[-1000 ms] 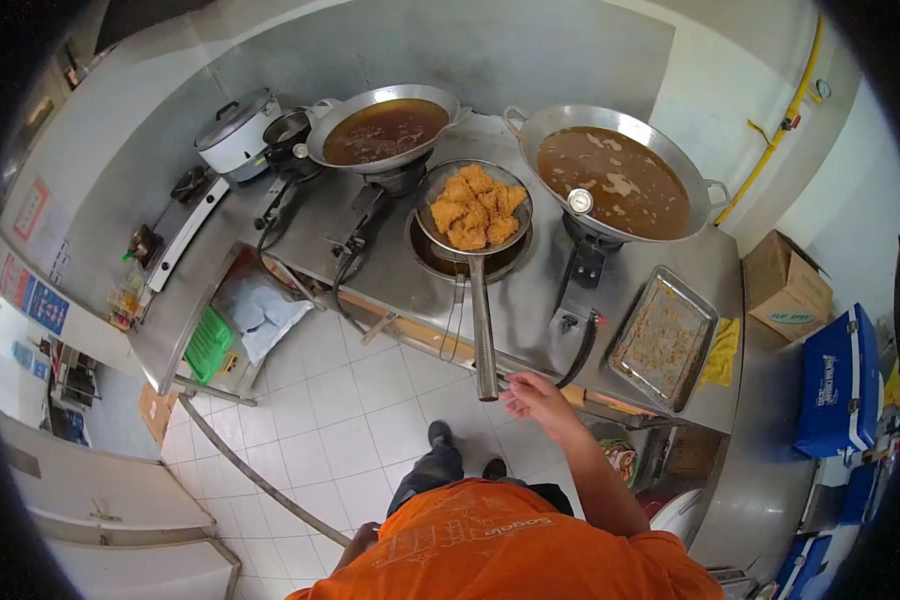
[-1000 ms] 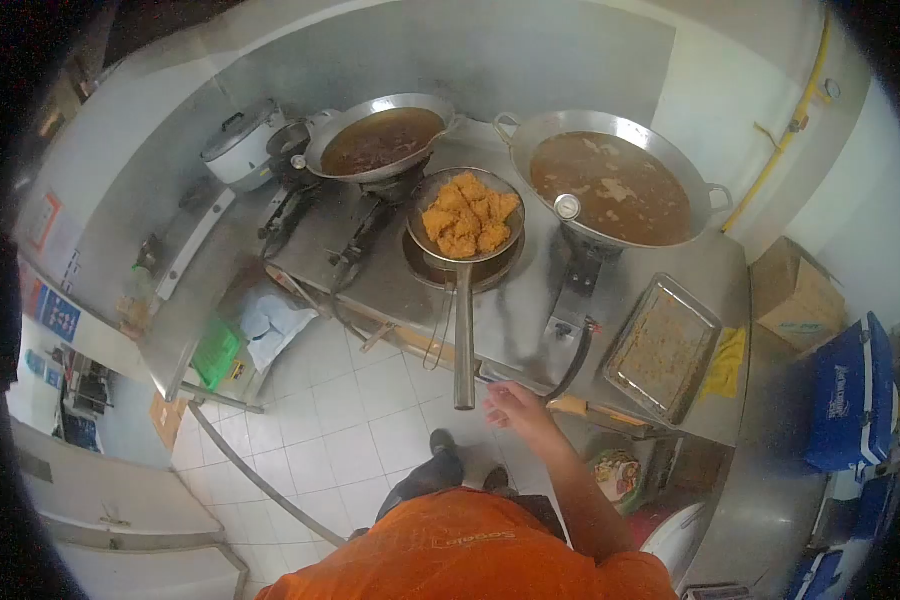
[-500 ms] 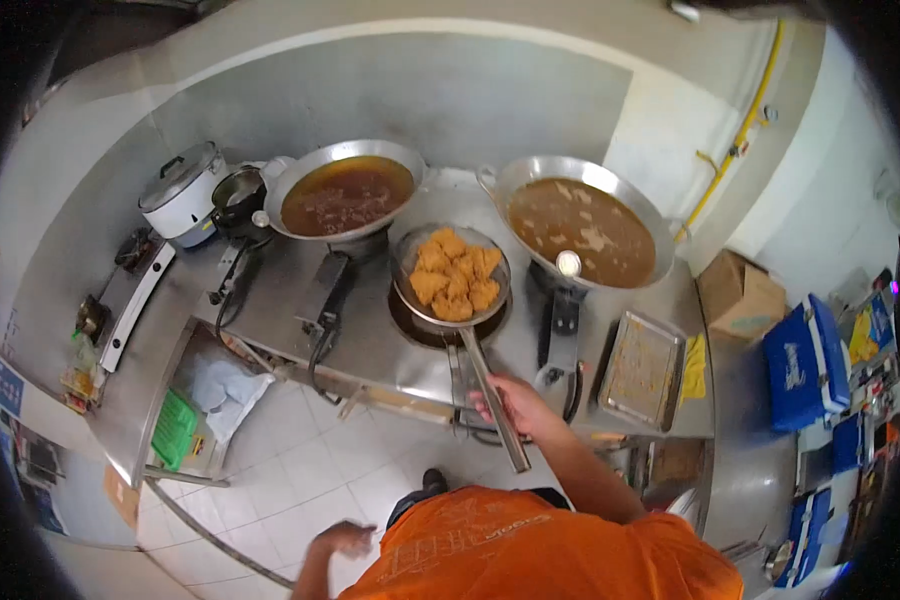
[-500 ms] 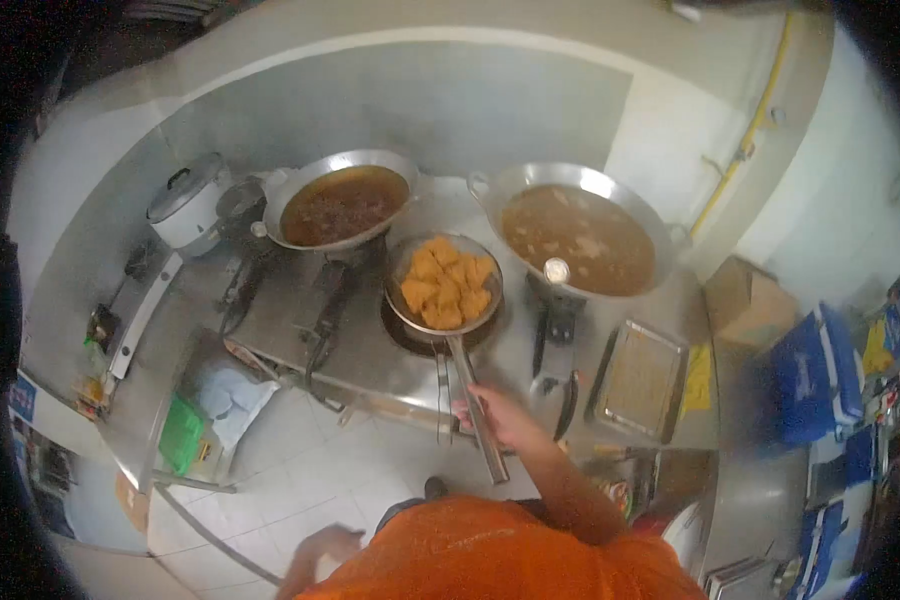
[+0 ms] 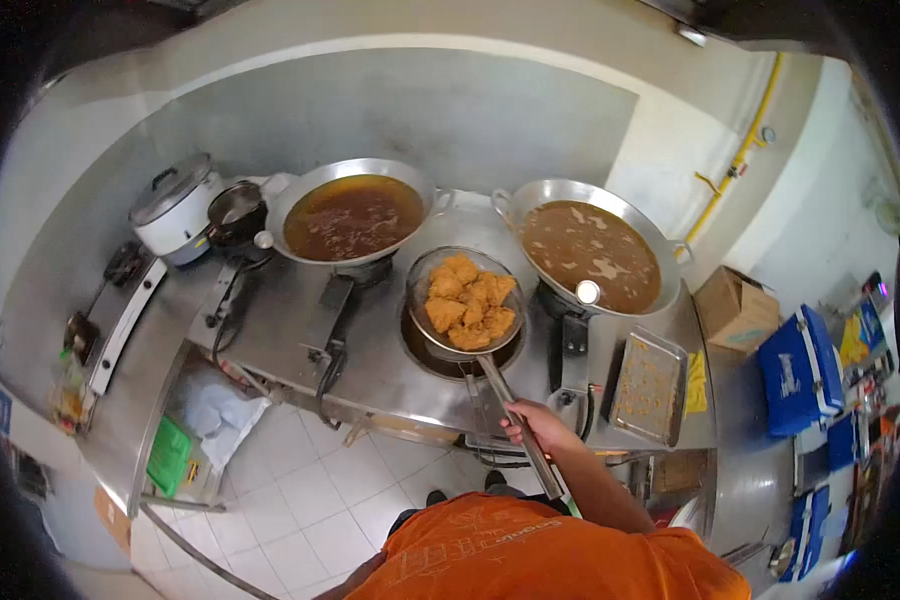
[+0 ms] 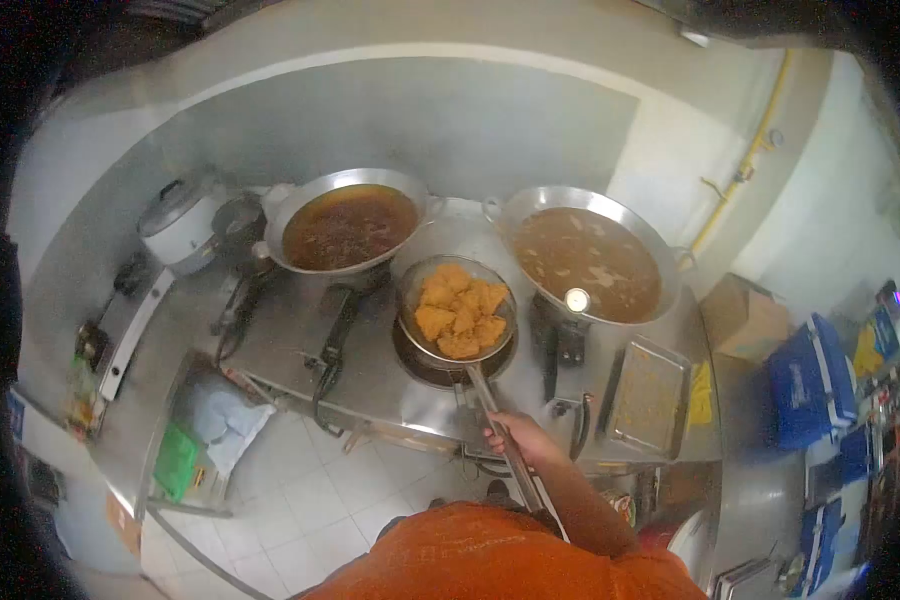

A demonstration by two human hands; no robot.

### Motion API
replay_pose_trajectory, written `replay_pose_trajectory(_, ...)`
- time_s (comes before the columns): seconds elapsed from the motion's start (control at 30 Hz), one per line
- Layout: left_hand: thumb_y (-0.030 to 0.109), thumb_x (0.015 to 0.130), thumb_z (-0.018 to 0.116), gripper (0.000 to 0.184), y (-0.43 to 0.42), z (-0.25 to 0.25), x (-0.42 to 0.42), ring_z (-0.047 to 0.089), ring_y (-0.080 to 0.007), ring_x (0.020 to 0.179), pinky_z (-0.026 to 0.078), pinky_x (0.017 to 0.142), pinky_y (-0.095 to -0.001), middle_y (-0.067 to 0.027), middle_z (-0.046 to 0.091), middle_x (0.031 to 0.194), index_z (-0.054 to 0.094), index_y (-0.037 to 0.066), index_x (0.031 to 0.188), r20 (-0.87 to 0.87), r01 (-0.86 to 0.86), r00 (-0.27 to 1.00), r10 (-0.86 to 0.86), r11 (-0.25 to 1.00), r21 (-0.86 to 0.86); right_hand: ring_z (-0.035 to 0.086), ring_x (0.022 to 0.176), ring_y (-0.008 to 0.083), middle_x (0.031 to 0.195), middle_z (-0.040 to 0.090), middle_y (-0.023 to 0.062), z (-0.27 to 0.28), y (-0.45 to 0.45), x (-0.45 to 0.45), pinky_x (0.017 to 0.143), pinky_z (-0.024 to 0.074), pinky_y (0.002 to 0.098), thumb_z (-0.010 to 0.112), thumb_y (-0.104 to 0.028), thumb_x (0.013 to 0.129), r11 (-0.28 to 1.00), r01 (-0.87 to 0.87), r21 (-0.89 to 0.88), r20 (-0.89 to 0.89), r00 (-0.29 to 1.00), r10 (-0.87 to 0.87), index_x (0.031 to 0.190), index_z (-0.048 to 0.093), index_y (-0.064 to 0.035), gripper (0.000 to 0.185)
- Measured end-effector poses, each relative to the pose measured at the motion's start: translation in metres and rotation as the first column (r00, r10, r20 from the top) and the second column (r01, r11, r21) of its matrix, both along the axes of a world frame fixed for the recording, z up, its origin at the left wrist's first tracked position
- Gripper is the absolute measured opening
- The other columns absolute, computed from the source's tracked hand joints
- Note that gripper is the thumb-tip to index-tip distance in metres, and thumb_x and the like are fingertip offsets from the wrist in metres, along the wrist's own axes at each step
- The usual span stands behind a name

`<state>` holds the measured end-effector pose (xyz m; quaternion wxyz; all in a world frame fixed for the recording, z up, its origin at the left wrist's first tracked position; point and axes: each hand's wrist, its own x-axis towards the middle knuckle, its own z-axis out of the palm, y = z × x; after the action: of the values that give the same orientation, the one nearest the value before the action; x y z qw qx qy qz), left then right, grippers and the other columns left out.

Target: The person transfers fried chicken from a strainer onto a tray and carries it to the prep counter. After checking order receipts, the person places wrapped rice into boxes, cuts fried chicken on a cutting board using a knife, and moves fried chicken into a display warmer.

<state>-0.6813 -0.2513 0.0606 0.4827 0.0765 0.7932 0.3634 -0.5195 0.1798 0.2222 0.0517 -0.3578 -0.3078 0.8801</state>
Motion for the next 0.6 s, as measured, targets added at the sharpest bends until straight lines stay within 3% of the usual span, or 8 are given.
replay_pose_trajectory(0.17,0.03,0.098,0.067,0.031,0.021,-0.002,-0.007,0.068,-0.0206,0.089,0.054,0.078,-0.0396,-0.0081,0.072,0.099,0.064,0.006,0.117,-0.046,0.006,0.999,-0.006,1.0,0.002,0.053,0.064,0.0122,0.093,0.063,0.0081,-0.004,-0.003,0.0,0.054,0.0449,0.0281,0.062,-0.025,0.102,0.999,-0.048,0.021,0.004,0.999,0.048,0.12,0.054,-0.0047,0.028)
replay_pose_trajectory(0.3,0.03,0.099,0.067,0.032,0.026,0.0,-0.005,0.068,-0.0207,0.091,0.054,0.08,-0.0394,-0.0085,0.071,0.101,0.064,0.005,0.117,-0.066,0.021,0.998,-0.021,1.0,0.002,0.052,0.067,0.0128,0.096,0.06,0.0095,0.006,-0.005,-0.005,0.054,0.0449,0.0262,0.059,-0.024,0.104,0.997,-0.07,-0.027,0.035,0.997,0.071,0.14,0.047,-0.0067,0.042)
replay_pose_trajectory(0.43,0.031,0.099,0.066,0.032,0.022,0.001,-0.001,0.067,-0.0208,0.093,0.053,0.082,-0.0393,-0.0089,0.071,0.103,0.063,0.004,0.118,-0.075,0.015,0.997,-0.015,1.0,-0.003,0.048,0.063,0.0071,0.089,0.057,0.0029,0.012,0.001,-0.016,0.05,0.0411,0.0213,0.059,-0.025,0.105,0.997,-0.061,-0.051,0.039,0.997,0.063,0.132,0.054,-0.0048,0.034)
replay_pose_trajectory(0.53,0.031,0.099,0.065,0.033,0.008,0.001,0.004,0.067,-0.0209,0.095,0.053,0.083,-0.0392,-0.0093,0.07,0.105,0.063,0.004,0.119,-0.076,0.001,0.997,-0.003,1.0,-0.015,0.039,0.055,0.0026,0.077,0.048,-0.0041,-0.015,0.014,-0.018,0.044,0.0308,0.0184,0.059,-0.025,0.105,0.974,-0.101,-0.203,-0.169,0.983,0.067,0.121,0.056,-0.0053,0.026)
replay_pose_trajectory(0.6,0.031,0.1,0.065,0.034,0.007,0.003,0.004,0.067,-0.0209,0.096,0.052,0.084,-0.0391,-0.0095,0.07,0.106,0.063,0.003,0.119,-0.079,-0.002,0.997,0.001,1.0,-0.015,0.034,0.052,0.0013,0.072,0.042,-0.0065,-0.019,0.017,-0.017,0.041,0.0247,0.0185,0.061,-0.024,0.104,0.981,-0.12,-0.152,-0.114,0.988,0.103,0.111,0.055,-0.0074,0.019)
